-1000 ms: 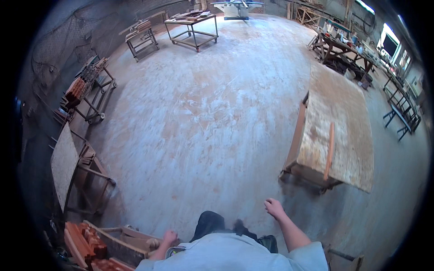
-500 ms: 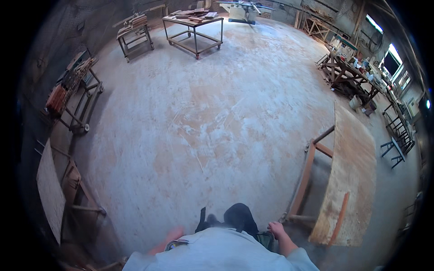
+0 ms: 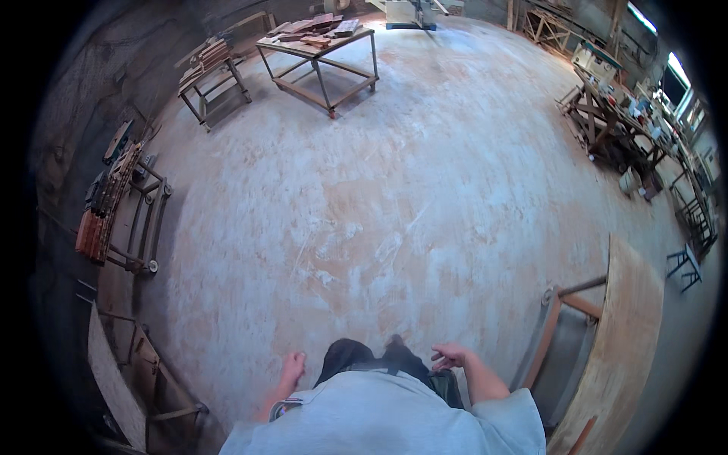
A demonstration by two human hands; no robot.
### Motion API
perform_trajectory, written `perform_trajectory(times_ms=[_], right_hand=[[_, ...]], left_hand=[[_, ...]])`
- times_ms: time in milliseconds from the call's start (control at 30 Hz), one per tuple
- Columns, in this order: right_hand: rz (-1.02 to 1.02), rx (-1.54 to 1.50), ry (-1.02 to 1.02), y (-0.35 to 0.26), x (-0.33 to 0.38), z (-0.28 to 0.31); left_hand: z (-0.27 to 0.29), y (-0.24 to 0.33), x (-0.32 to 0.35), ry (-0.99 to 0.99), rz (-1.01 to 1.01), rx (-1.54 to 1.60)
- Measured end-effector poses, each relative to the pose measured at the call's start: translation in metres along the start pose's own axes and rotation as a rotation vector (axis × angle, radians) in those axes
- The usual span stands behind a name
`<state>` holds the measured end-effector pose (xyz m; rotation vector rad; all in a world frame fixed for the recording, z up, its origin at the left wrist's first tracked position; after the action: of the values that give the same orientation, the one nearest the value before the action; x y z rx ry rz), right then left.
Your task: The person walks through a workshop and picks up a stack of wooden planks with rectangular cutouts. They move to a workbench and begin sorting the planks by color and size, creating separate piles of light and dark wood. The person repeatedly picks up individual planks or small stacks, inspects them, and places them into organized groups on the table.
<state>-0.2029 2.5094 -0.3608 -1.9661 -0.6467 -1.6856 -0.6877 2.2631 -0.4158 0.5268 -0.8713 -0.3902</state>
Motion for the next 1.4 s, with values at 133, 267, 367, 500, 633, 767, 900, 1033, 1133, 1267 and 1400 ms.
perform_trajectory(times_ms=[133, 267, 367, 500, 633, 767, 900, 1033, 1133, 1267, 1400], right_hand=[[0.265, 0.076, 0.137, -0.175, 0.014, 0.051], [0.351, -0.131, 0.248, -0.289, -0.001, 0.097], [0.220, -0.186, 0.263, -0.310, -0.025, 0.124], [0.147, -0.053, 0.362, -0.362, -0.002, 0.122], [0.226, -0.369, 0.312, -0.427, -0.024, 0.132], [0.248, -0.425, 0.331, -0.477, -0.080, 0.177], [0.299, -0.165, 0.430, -0.593, -0.134, 0.248], [0.177, -0.421, 0.406, -0.769, -0.100, 0.278], [0.311, -0.408, 0.402, -0.904, -0.069, 0.312], [0.484, -0.365, 0.444, -1.071, -0.041, 0.351], [0.536, -0.383, 0.443, -1.180, -0.035, 0.364]], left_hand=[[-0.061, 0.027, -0.024, -0.148, 0.132, -0.018], [-0.043, 0.097, -0.116, -0.475, 0.010, -0.314], [-0.021, 0.150, -0.228, -0.531, -0.128, -0.516], [0.019, 0.230, -0.389, -0.397, 0.180, -0.361], [0.051, 0.361, -0.548, -0.117, -0.129, -0.195], [0.033, 0.534, -0.623, -0.076, -0.241, -0.040], [0.009, 0.633, -0.666, -0.236, -0.093, 0.050], [0.007, 0.621, -0.696, -0.211, -0.196, -0.339], [0.014, 0.616, -0.725, -0.193, -0.042, -0.144], [0.033, 0.631, -0.771, -0.106, 0.273, 0.205], [0.042, 0.666, -0.860, -0.170, 0.275, -0.066]])
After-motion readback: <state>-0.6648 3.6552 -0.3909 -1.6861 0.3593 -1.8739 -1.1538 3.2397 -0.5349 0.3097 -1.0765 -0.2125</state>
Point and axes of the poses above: each hand's wrist, its own x-axis away from the middle knuckle, its own z-axis out of the back of the hand, y = z × x, the point moved 6 cm from there along -x, towards the middle knuckle, and after that the axes turned 6 degrees about -z, right-handed, at the moved point
